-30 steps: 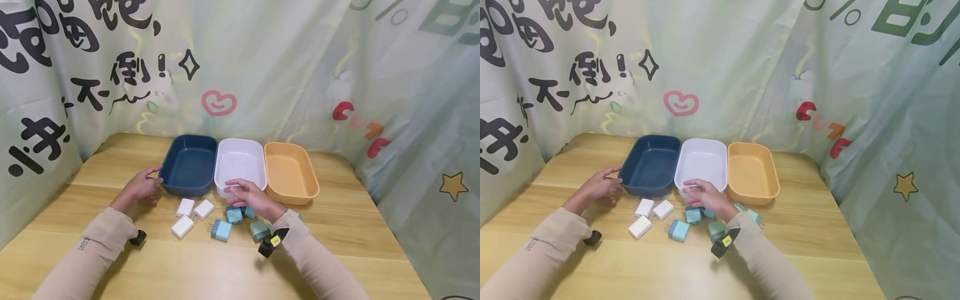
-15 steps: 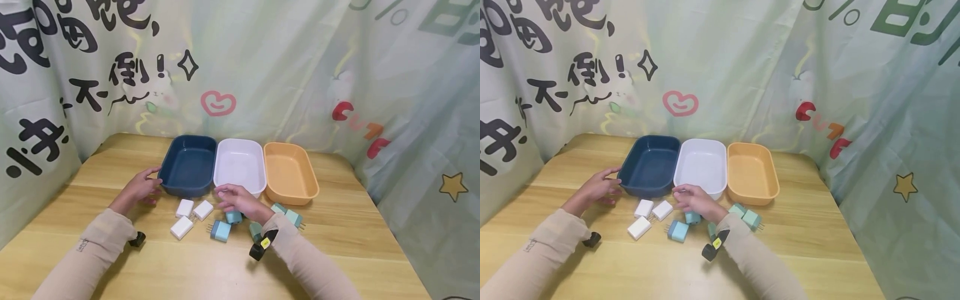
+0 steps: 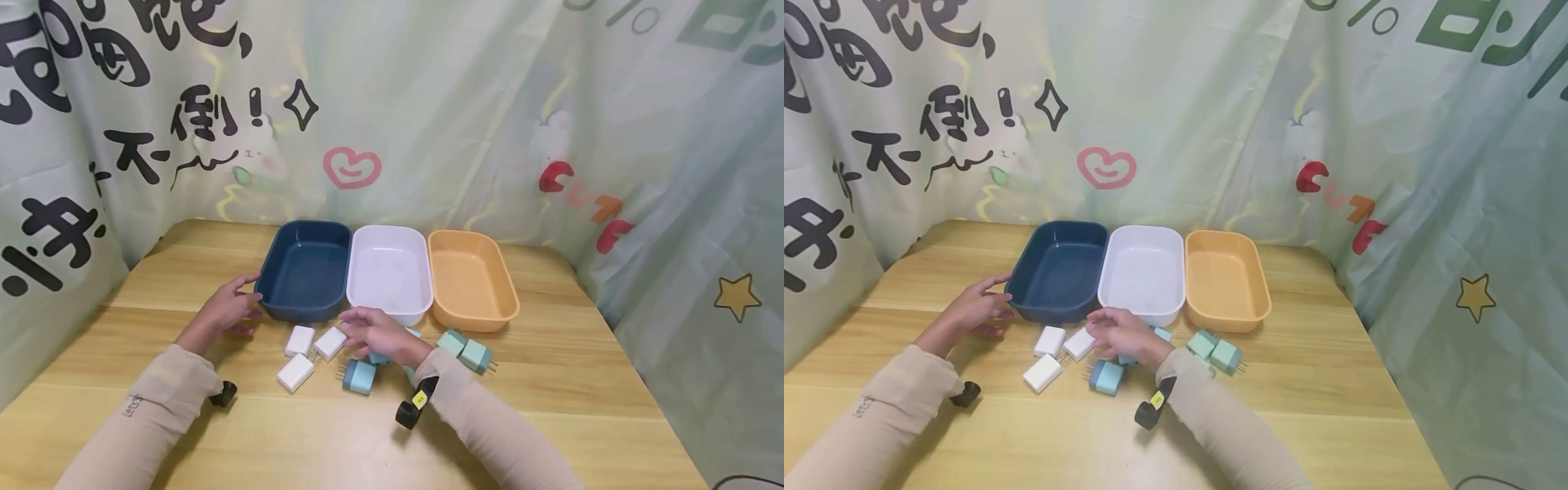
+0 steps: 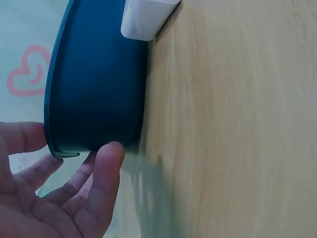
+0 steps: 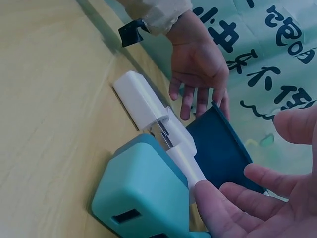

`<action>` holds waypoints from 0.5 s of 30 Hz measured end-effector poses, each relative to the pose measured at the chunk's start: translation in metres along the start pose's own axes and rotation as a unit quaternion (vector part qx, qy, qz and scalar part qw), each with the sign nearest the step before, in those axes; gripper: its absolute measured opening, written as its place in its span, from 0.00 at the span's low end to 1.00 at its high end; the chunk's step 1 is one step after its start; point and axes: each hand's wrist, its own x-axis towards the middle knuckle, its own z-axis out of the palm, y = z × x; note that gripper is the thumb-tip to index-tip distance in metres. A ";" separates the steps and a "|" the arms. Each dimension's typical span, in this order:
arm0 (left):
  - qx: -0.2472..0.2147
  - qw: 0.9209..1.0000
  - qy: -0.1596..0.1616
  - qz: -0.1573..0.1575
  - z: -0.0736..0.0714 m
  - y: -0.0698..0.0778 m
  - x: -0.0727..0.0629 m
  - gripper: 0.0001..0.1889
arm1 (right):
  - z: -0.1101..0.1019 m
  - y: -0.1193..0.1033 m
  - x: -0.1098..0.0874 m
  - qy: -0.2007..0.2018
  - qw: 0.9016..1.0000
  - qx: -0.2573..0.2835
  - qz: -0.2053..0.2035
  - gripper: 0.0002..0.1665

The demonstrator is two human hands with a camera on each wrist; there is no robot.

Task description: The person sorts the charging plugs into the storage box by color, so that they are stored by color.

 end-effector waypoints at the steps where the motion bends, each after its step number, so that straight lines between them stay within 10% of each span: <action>1: 0.000 1.000 0.000 0.002 0.000 0.000 0.000 0.32 | 0.000 0.000 0.001 0.001 1.000 0.000 0.003 0.27; 15: -0.004 1.000 0.004 0.000 -0.001 -0.004 0.002 0.32 | 0.011 -0.001 0.016 -0.011 0.999 -0.006 0.041 0.27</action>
